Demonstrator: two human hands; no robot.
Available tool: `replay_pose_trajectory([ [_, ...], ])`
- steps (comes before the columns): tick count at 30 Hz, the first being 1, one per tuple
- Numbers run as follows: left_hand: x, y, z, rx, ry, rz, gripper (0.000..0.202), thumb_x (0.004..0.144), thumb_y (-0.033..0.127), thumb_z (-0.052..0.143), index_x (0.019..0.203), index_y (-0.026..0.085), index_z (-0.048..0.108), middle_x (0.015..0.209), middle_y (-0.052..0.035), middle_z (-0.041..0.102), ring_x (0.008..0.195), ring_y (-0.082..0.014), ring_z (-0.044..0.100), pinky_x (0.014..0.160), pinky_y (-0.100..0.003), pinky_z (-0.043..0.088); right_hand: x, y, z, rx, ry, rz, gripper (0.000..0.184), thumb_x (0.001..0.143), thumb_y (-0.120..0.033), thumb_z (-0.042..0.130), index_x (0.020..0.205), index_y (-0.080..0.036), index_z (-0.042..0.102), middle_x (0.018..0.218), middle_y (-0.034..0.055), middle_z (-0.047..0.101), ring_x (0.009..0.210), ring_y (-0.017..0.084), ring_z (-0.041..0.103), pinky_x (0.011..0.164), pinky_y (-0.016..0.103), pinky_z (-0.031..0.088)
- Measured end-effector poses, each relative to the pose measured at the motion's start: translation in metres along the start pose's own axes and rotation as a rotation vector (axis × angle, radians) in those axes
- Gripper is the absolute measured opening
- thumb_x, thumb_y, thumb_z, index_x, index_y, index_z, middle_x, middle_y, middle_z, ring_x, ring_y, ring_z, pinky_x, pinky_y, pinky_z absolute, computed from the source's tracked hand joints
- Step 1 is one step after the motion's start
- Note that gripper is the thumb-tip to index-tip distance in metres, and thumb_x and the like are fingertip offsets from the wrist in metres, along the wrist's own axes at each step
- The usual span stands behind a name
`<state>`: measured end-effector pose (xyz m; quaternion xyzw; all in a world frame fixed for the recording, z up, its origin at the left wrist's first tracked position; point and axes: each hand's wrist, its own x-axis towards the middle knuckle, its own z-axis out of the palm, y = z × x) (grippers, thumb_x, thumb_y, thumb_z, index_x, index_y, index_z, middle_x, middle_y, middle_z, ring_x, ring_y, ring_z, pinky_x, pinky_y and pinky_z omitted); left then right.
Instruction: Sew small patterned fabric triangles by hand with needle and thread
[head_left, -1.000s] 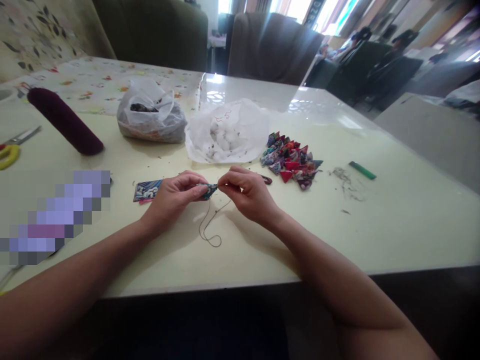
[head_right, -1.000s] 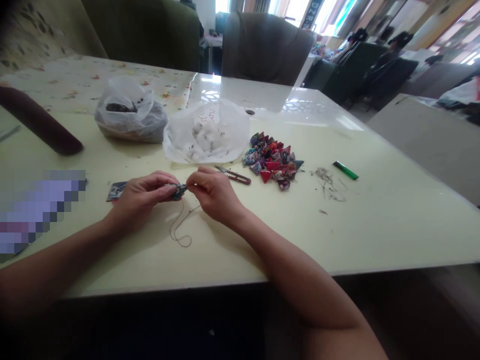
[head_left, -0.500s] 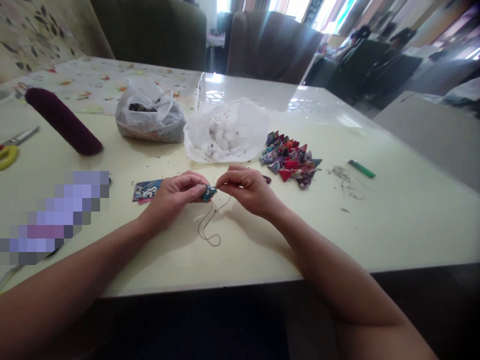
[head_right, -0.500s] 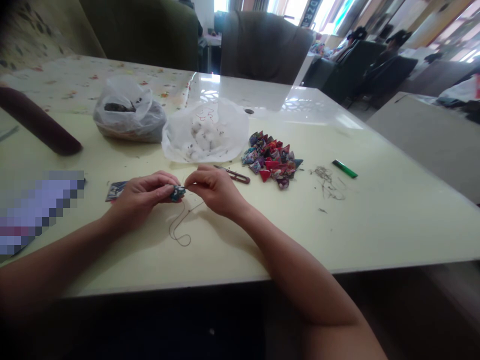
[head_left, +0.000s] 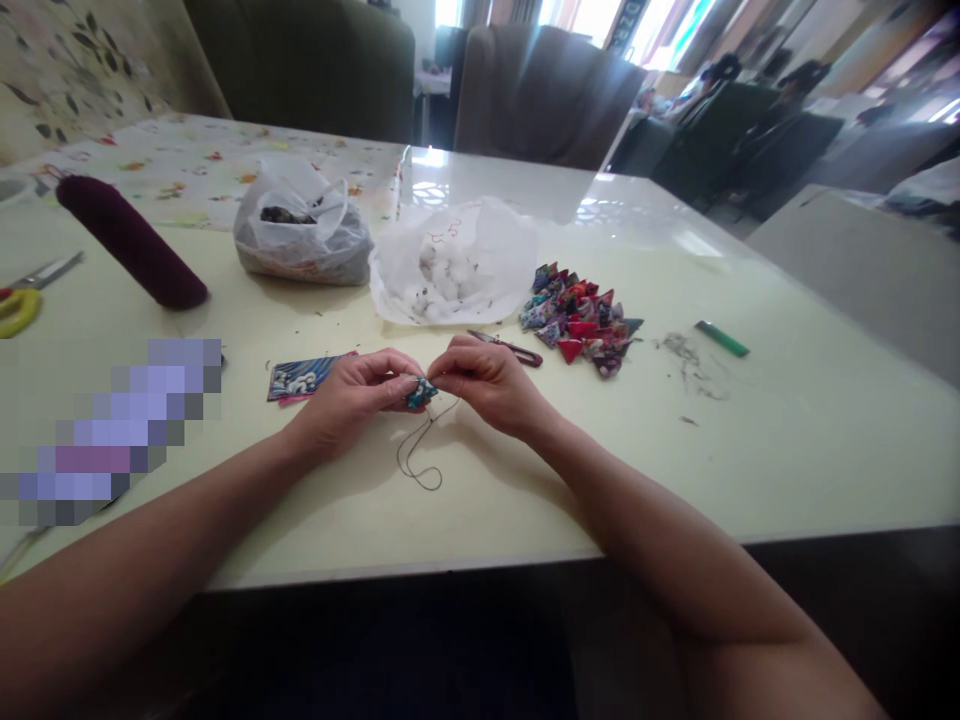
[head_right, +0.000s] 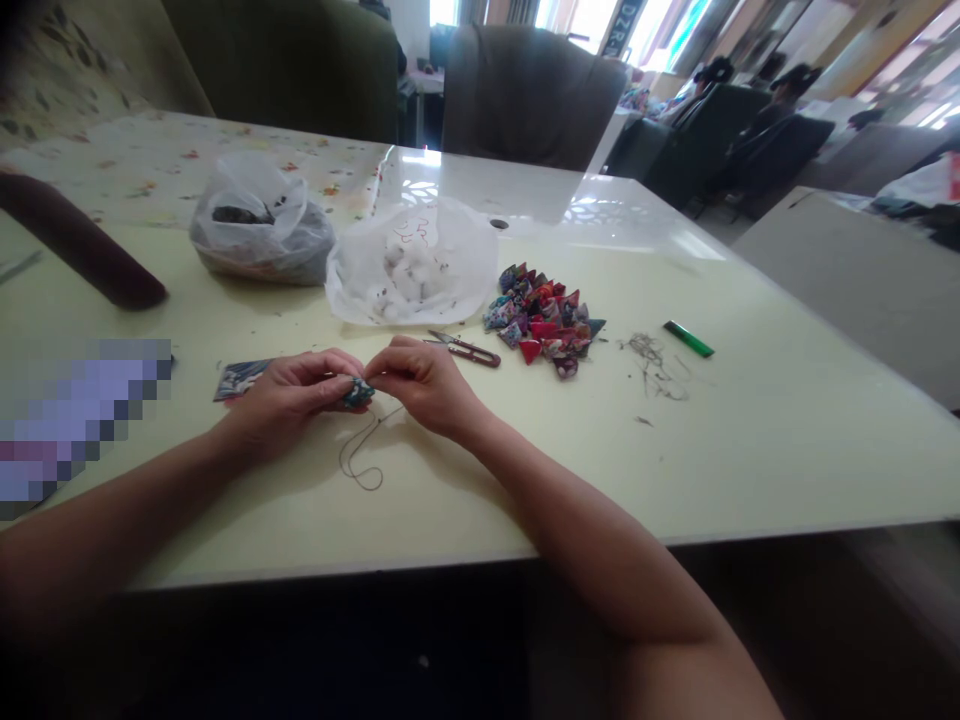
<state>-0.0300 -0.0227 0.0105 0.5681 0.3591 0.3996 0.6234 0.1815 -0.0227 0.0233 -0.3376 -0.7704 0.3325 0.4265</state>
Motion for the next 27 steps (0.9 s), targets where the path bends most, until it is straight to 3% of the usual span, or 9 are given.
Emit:
replay_pose_trajectory([
  [9,0.001,0.007,0.004,0.106,0.057,0.081,0.018,0.078,0.034,0.078,0.083,0.017,0.075,0.092,-0.0041,0.068,0.078,-0.0154,0.068,0.079,-0.031,0.060,-0.003,-0.006,0.010,-0.166,0.078,0.004,0.009,0.090,-0.011,0.065,0.085,-0.016,0.070,0.077,-0.0011,0.056,0.074,0.011,0.054,0.071,0.024,0.041],
  [21,0.003,0.006,0.004,0.163,0.058,0.135,0.015,0.080,0.031,0.075,0.083,0.016,0.073,0.093,-0.0034,0.065,0.077,-0.0151,0.068,0.075,-0.030,0.060,-0.005,-0.006,0.013,-0.203,0.062,-0.066,0.014,0.095,-0.014,0.053,0.082,-0.018,0.058,0.081,0.0019,0.057,0.078,0.014,0.054,0.073,0.026,0.042],
  [27,0.002,0.001,0.008,0.385,0.098,0.334,0.010,0.083,0.027,0.071,0.081,0.017,0.073,0.092,-0.0058,0.066,0.081,-0.0157,0.065,0.071,-0.028,0.058,-0.007,-0.009,0.021,-0.217,0.091,-0.107,0.011,0.095,-0.015,0.049,0.084,-0.019,0.050,0.085,0.0026,0.055,0.079,0.015,0.052,0.072,0.028,0.042],
])
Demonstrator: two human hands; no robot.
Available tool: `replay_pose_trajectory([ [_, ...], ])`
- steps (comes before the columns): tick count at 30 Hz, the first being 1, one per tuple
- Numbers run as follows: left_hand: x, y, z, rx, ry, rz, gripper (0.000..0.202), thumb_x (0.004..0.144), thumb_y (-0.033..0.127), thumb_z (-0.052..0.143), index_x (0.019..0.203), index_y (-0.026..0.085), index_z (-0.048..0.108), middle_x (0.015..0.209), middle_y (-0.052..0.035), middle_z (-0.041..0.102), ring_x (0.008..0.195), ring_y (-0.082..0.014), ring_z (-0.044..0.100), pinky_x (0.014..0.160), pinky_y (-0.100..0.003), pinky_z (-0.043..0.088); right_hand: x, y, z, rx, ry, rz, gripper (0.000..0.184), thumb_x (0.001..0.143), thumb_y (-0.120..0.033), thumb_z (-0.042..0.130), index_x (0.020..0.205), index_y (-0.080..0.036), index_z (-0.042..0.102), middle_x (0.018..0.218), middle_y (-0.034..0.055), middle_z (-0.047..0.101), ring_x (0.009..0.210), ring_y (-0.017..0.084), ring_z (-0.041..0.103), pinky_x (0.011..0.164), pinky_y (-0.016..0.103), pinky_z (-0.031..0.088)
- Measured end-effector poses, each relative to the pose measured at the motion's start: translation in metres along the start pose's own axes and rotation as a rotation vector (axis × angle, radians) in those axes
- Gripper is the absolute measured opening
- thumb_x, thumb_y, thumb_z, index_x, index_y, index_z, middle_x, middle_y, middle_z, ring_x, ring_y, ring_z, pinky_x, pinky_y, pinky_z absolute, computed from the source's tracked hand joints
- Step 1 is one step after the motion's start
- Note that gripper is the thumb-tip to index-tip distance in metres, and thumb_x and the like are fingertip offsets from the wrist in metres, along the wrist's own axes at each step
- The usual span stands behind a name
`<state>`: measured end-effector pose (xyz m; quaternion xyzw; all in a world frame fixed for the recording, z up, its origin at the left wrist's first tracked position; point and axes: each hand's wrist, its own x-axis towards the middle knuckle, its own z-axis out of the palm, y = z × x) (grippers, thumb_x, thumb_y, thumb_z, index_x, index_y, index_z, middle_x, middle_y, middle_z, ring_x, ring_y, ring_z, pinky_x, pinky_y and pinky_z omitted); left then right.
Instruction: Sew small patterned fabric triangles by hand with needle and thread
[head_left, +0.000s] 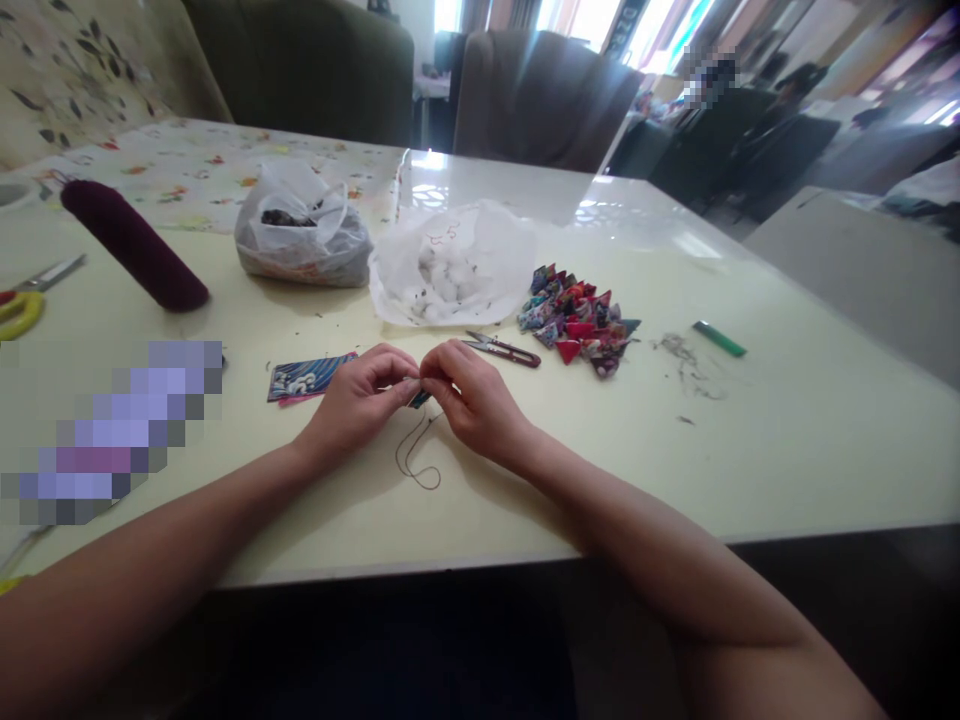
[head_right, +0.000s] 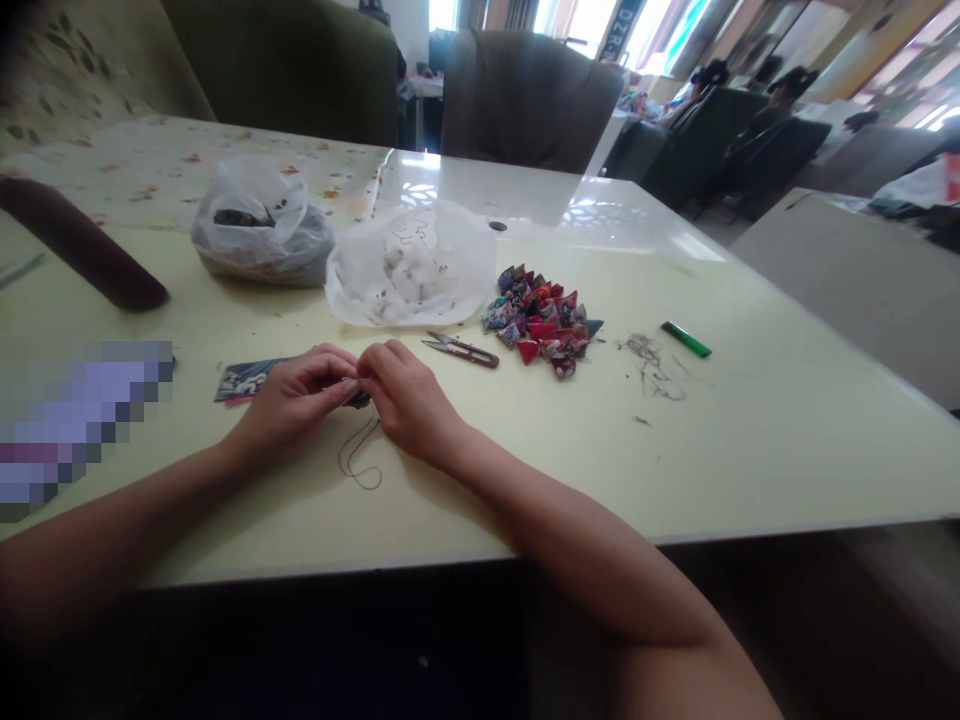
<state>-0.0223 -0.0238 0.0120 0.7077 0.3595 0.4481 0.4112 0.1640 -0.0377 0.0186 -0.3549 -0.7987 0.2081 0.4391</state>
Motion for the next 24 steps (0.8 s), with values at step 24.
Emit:
replay_pose_trajectory([
  [24,0.011,-0.008,-0.009,0.045,0.324,-0.046,0.015,0.081,0.031,0.072,0.080,0.017,0.068,0.092,-0.0036,0.060,0.073,-0.0137,0.065,0.062,-0.026,0.061,0.010,0.012,-0.030,-0.309,0.302,-0.019,0.013,0.094,-0.017,0.056,0.083,-0.018,0.061,0.085,0.0055,0.059,0.077,0.016,0.053,0.072,0.029,0.043],
])
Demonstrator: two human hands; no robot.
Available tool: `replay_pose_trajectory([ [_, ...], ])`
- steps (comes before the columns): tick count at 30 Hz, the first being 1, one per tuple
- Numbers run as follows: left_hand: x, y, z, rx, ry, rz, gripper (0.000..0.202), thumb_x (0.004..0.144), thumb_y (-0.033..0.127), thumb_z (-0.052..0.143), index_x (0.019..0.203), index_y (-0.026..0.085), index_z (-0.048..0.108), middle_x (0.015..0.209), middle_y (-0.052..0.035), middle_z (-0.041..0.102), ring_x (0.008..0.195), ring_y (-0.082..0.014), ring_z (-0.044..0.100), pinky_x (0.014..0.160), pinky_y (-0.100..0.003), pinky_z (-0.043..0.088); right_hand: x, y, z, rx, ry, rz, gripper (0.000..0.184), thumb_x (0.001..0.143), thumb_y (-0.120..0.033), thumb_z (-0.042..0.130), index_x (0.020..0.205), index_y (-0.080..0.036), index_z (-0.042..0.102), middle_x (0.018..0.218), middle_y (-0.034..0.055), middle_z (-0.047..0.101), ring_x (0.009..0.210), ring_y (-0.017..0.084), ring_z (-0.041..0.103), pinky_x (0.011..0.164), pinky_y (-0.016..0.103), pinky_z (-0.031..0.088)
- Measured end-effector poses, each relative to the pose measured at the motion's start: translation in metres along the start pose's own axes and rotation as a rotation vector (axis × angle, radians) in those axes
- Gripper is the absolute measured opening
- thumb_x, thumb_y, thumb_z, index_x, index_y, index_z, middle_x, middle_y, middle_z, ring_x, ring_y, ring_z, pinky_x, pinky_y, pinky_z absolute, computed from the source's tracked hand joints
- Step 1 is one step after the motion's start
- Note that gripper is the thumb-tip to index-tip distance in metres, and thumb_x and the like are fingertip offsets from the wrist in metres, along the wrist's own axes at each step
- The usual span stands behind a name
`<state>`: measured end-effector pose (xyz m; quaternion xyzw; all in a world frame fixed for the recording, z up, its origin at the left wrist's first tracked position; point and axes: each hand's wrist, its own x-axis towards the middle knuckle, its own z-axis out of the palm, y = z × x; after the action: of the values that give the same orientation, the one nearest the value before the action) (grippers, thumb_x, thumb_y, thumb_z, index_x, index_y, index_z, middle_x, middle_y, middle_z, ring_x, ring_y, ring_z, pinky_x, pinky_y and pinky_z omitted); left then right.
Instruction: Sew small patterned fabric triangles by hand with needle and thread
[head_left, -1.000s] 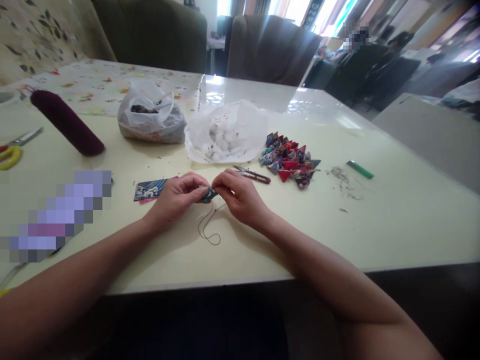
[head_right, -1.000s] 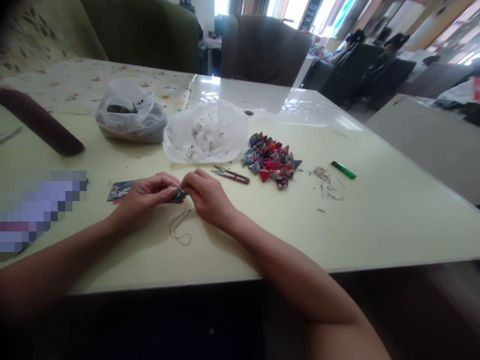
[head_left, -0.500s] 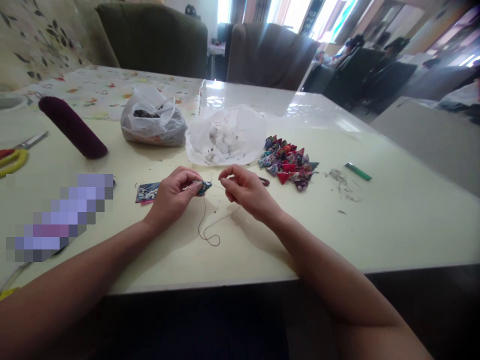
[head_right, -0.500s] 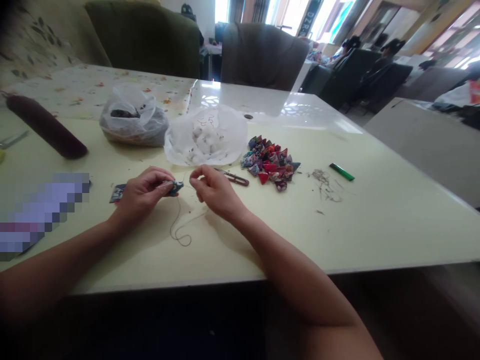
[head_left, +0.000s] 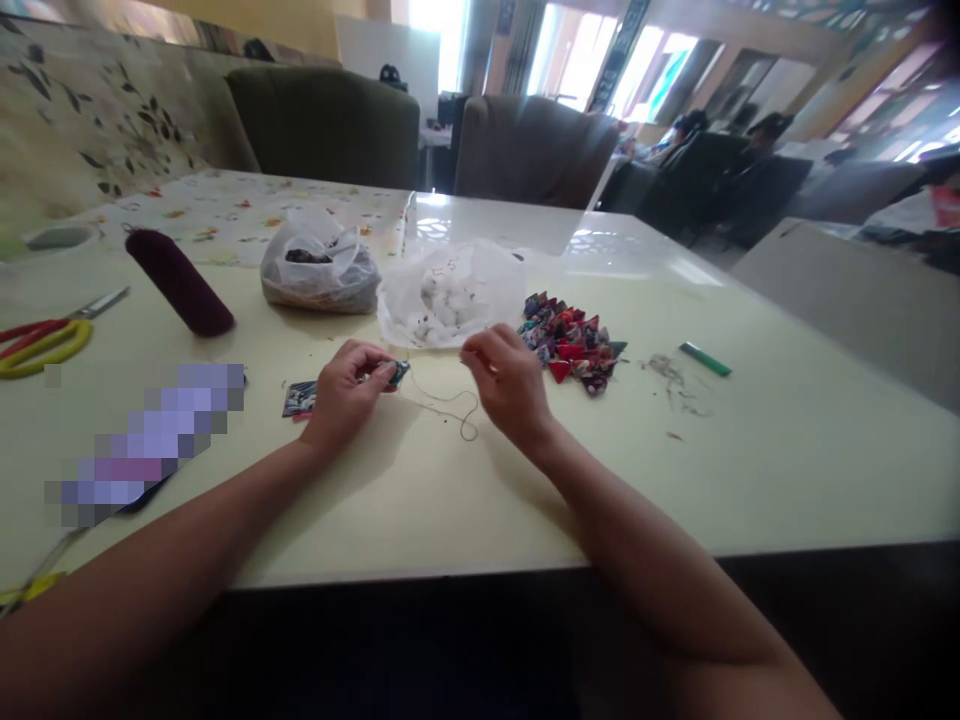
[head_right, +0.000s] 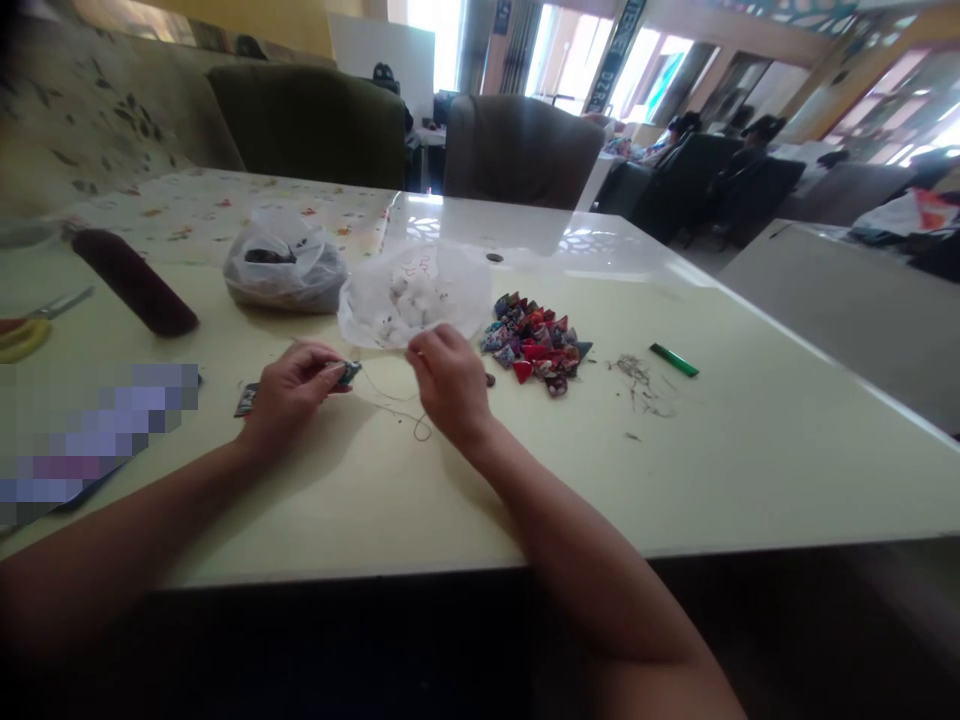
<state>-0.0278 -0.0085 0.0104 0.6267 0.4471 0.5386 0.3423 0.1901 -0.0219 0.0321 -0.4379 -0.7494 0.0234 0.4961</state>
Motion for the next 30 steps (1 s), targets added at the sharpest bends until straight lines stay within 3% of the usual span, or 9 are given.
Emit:
replay_pose_trajectory([
  [4,-0.011,0.006,0.010,0.066,-0.112,0.121,0.016,0.084,0.034,0.071,0.081,0.018,0.070,0.093,-0.0046,0.060,0.077,-0.0150,0.063,0.064,-0.027,0.061,-0.014,-0.014,0.020,-0.116,-0.144,-0.242,0.022,0.103,-0.022,0.047,0.090,-0.017,0.064,0.088,0.0081,0.062,0.082,0.018,0.055,0.076,0.030,0.044],
  [8,-0.016,0.009,0.013,0.071,-0.150,0.137,0.017,0.086,0.034,0.070,0.082,0.018,0.070,0.094,-0.0055,0.059,0.076,-0.0150,0.063,0.063,-0.026,0.060,-0.019,-0.017,0.030,-0.216,-0.176,-0.320,0.033,0.106,-0.021,0.040,0.083,-0.017,0.063,0.082,0.0063,0.060,0.078,0.017,0.052,0.074,0.029,0.039],
  [15,-0.017,0.014,0.013,0.134,-0.193,0.182,0.017,0.087,0.031,0.065,0.075,0.019,0.067,0.089,-0.0062,0.060,0.080,-0.0175,0.061,0.060,-0.024,0.052,-0.017,-0.015,0.028,-0.252,-0.208,-0.398,0.029,0.105,-0.017,0.039,0.089,-0.018,0.063,0.084,0.0065,0.061,0.081,0.020,0.049,0.074,0.034,0.035],
  [19,-0.015,0.014,0.012,0.165,-0.206,0.207,0.008,0.082,0.024,0.064,0.075,0.019,0.066,0.088,-0.0052,0.062,0.084,-0.0188,0.060,0.063,-0.025,0.050,-0.018,-0.028,0.022,-0.320,-0.141,-0.596,0.026,0.103,-0.015,0.043,0.089,-0.022,0.064,0.089,0.0043,0.066,0.086,0.020,0.052,0.076,0.035,0.036],
  [23,-0.010,0.006,0.011,0.137,-0.129,0.125,0.007,0.081,0.025,0.066,0.077,0.019,0.065,0.086,-0.0024,0.059,0.081,-0.0172,0.059,0.075,-0.030,0.055,-0.024,-0.059,0.019,-0.233,-0.193,-0.805,0.020,0.101,-0.015,0.047,0.094,-0.024,0.064,0.096,0.0024,0.069,0.097,0.019,0.056,0.080,0.034,0.039],
  [26,-0.007,0.000,0.010,-0.006,-0.088,0.020,0.017,0.083,0.034,0.067,0.079,0.017,0.065,0.091,-0.0019,0.055,0.077,-0.0151,0.059,0.067,-0.029,0.060,-0.032,-0.084,0.013,-0.037,-0.322,-0.713,0.026,0.095,-0.007,0.040,0.086,-0.021,0.059,0.078,0.0012,0.064,0.075,0.016,0.053,0.067,0.030,0.040],
  [30,-0.001,-0.006,0.005,-0.103,-0.042,-0.033,0.022,0.079,0.037,0.072,0.078,0.016,0.067,0.091,-0.0014,0.054,0.074,-0.0127,0.060,0.067,-0.029,0.063,-0.044,-0.108,-0.019,0.388,-0.514,-0.385,0.017,0.090,-0.007,0.046,0.083,-0.021,0.051,0.068,-0.0010,0.056,0.063,0.012,0.049,0.058,0.026,0.040],
])
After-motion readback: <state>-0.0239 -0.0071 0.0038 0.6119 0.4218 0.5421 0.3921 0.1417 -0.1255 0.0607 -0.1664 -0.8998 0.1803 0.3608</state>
